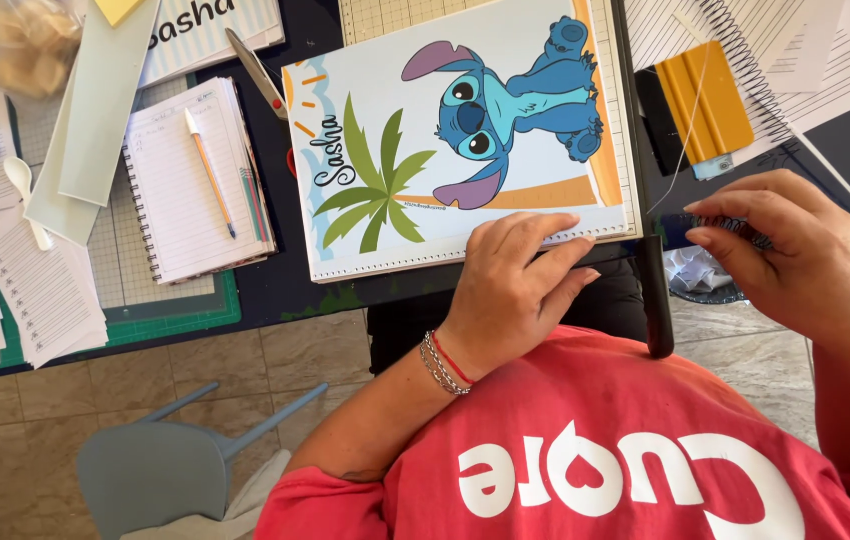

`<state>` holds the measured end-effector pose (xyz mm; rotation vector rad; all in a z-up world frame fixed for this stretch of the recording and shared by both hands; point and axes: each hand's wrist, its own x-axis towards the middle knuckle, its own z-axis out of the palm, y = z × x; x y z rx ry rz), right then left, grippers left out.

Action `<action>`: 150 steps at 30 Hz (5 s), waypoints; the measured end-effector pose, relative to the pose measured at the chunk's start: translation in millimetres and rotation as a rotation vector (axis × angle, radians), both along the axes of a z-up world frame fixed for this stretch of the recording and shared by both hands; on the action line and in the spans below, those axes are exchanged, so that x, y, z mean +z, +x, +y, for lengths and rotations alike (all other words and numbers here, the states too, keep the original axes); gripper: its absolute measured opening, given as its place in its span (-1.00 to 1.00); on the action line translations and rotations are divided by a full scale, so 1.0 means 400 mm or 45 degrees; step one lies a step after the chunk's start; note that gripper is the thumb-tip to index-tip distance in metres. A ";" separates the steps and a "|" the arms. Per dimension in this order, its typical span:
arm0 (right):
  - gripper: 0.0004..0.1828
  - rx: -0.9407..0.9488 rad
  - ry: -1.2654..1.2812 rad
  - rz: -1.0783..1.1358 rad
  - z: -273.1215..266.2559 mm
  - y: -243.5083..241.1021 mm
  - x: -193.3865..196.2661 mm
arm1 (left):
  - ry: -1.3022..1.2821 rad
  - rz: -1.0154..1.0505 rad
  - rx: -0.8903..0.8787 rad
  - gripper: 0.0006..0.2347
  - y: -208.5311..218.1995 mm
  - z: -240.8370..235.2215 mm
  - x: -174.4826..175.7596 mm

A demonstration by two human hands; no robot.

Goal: The person is binding a stack of printed papers into a spiral notebook. They are threading a white plastic spiral coil through the pre-punched holes of the paper stack, which features a cartoon character on the cover. The person works methodically to insert the coil through the holes.

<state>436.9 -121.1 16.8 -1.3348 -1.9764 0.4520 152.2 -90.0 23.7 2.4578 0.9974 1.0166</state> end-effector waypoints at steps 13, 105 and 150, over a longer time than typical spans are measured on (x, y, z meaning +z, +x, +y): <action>-0.77 -0.104 -0.189 -0.086 -0.016 -0.009 -0.010 | 0.041 0.006 0.049 -0.90 0.013 0.000 -0.004; -0.78 0.270 0.229 0.113 0.101 -0.042 0.014 | 0.669 0.411 -0.021 -0.72 0.021 0.105 0.006; -0.83 0.319 0.358 -0.098 0.084 -0.056 -0.005 | 0.174 0.306 -0.034 -0.68 0.005 0.089 0.023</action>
